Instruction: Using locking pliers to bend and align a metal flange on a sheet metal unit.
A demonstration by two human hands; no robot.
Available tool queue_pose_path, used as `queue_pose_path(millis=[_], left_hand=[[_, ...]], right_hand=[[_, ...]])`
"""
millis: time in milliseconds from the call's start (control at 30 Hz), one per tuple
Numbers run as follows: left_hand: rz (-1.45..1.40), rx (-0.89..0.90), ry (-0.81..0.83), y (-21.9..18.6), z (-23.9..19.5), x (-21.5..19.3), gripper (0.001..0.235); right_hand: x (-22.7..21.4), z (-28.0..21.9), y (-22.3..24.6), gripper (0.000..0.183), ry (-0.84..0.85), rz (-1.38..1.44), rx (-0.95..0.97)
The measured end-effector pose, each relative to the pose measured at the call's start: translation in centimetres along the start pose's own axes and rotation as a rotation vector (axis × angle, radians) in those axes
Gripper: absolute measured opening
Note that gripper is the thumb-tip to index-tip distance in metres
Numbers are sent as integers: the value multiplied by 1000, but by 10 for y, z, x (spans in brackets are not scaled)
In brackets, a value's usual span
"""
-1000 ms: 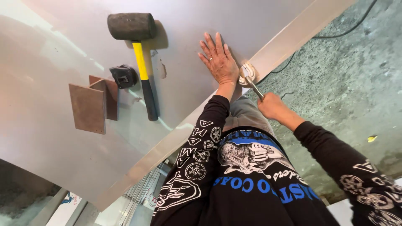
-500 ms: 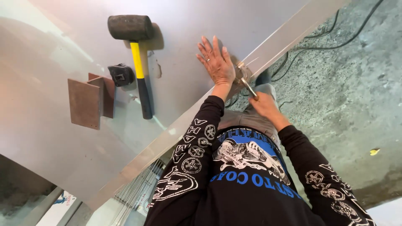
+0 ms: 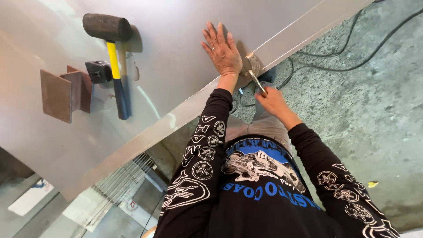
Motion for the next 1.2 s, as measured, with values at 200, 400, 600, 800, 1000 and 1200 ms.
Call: queue_pose_path(millis=[200,400,600,800,1000,1200], left_hand=[[-18,25,27,-1,-1,-6,50],[5,5,61,0,7,-9,51],[55,-35,136,0,13,-4,56],[73,-54,157,-9,26,-15,61],[-15,8,49,-6,5,-8,57],[-110,31,22,-64,8,24,56]], right_hand=[[-7,-28,10,38,-37,109,-66],[1,-25,6,42,-44,-55,82],[-18,-30,19,42,118,-187,321],[-4,-10,-19,40,117,-290,247],[11,-18,-18,42,-66,-62,173],[-39,-9,-30,40,-178,24,166]])
Point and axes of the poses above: each hand's wrist, its own z-axis towards the middle knuckle, its own x-axis out of the palm, y = z × x, the point moved 3 cm from there along z, towards the middle knuckle, and after that the axes turned 2 degrees about -y, right-handed, at the moved point
